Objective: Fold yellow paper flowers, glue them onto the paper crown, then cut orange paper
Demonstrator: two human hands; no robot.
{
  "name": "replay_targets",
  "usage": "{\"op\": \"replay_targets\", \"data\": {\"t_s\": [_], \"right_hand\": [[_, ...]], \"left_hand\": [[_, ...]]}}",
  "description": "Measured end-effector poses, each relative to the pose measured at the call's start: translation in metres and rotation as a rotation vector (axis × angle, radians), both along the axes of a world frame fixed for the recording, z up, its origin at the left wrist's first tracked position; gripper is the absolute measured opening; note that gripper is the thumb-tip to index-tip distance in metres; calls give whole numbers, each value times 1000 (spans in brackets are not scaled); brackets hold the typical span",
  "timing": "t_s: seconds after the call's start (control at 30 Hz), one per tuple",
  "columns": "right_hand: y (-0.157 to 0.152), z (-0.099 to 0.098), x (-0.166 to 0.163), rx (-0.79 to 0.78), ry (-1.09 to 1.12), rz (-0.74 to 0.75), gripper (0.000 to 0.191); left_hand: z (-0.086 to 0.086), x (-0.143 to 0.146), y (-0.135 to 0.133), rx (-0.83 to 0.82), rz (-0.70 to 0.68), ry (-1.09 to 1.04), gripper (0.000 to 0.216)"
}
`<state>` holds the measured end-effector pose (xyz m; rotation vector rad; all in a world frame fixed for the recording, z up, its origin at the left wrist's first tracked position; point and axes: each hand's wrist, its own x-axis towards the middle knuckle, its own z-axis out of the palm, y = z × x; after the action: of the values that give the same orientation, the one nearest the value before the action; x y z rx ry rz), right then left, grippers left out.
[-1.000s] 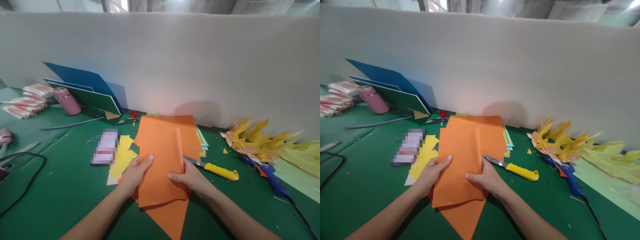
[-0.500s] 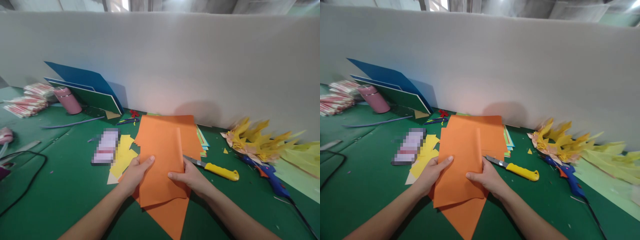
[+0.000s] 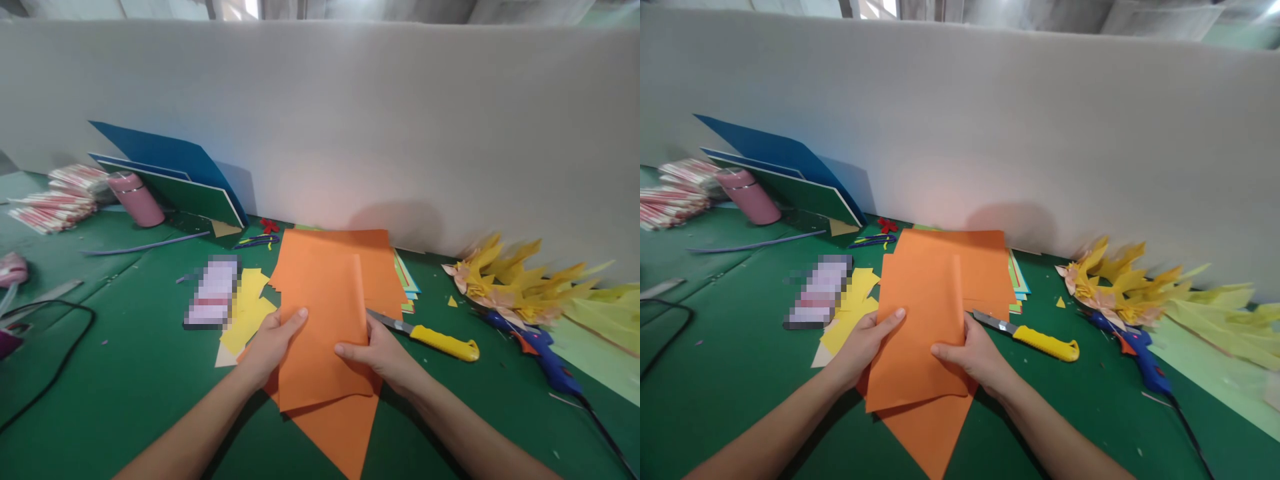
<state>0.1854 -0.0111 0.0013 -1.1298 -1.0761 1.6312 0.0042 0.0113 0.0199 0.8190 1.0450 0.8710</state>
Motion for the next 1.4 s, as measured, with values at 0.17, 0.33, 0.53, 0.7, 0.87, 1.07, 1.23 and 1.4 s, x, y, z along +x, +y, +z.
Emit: {"op": "replay_targets", "data": {"t_s": [0.17, 0.33, 0.53, 0.7, 0.87, 1.07, 1.23, 1.4], "right_hand": [[0, -2, -1, 10, -24, -15, 62], [1, -2, -2, 22, -65, -29, 61], [0, -2, -4, 49, -98, -65, 62], [0, 3, -4, 11, 32, -99, 83], [-3, 4, -5, -10, 52, -47, 79], [-4, 1, -10, 59, -30, -85, 73], [-4, -1, -12, 70, -83, -136, 74], [-5, -3, -14, 95, -100, -135, 69]], "left_hand": [[0, 0, 1, 20, -25, 32, 39], [-3, -2, 2, 64, -28, 91, 43], [-8, -5, 5, 72, -54, 85, 41], [-5, -7, 9, 10, 34, -50, 40], [-5, -5, 9, 29, 65, -123, 39], [-12, -6, 9, 121, 50, -20, 43], [-16, -7, 10, 167, 76, 49, 47], [-14, -5, 10, 132, 93, -3, 47]]}}
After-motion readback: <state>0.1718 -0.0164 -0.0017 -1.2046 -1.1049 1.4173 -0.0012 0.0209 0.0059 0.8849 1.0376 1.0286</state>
